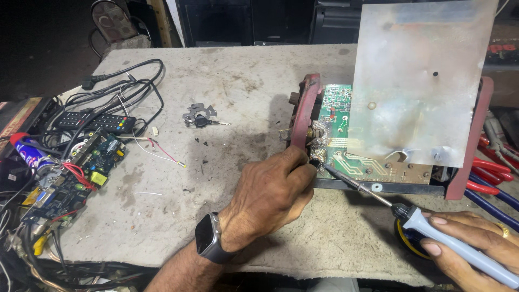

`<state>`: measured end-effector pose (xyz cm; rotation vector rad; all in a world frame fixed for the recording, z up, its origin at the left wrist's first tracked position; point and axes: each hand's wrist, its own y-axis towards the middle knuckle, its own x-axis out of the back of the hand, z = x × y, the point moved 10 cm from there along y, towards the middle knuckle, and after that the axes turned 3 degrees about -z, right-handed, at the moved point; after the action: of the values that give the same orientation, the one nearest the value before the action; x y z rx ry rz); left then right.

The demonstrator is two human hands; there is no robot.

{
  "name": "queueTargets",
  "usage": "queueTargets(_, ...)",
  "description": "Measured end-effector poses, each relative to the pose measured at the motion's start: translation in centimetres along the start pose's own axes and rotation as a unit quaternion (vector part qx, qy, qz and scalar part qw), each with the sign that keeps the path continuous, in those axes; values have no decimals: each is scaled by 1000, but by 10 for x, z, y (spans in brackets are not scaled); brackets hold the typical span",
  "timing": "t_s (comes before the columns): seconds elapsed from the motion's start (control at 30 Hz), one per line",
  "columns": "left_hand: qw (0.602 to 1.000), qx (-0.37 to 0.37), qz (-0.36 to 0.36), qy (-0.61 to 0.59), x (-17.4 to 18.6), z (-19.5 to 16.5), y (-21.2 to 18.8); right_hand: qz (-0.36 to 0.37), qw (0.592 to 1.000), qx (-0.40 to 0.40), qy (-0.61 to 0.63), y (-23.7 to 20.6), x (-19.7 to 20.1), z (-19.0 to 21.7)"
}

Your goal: The person uses a soldering iron and solder wire to reflow or attach components on a green circuit board clamped in a holder. They repeatedly apply heat and solder to specific points, briefly retrieve a flashlight and a small box from under the table, then resume soldering.

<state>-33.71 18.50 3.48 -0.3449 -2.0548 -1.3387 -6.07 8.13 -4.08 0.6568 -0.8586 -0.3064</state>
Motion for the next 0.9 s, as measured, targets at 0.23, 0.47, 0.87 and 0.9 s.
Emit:
queueTargets(0.23, 1000, -5, -6, 8, -2, -2, 3, -7, 999, -24, -47, -7, -2, -6)
queueTargets(0.47, 1000, -9, -3, 11, -3, -5, 5, 2, 997, -45, -59, -2, 1, 0)
queueTargets(0.87, 1000, -6, -16, 14, 5, -3, 5, 15, 999, -12, -29, 14, 4, 16)
queueTargets(0.9, 1000, -4, -15, 20, 5, -3, 5, 10, 1000, -16, -21, 13, 5, 15)
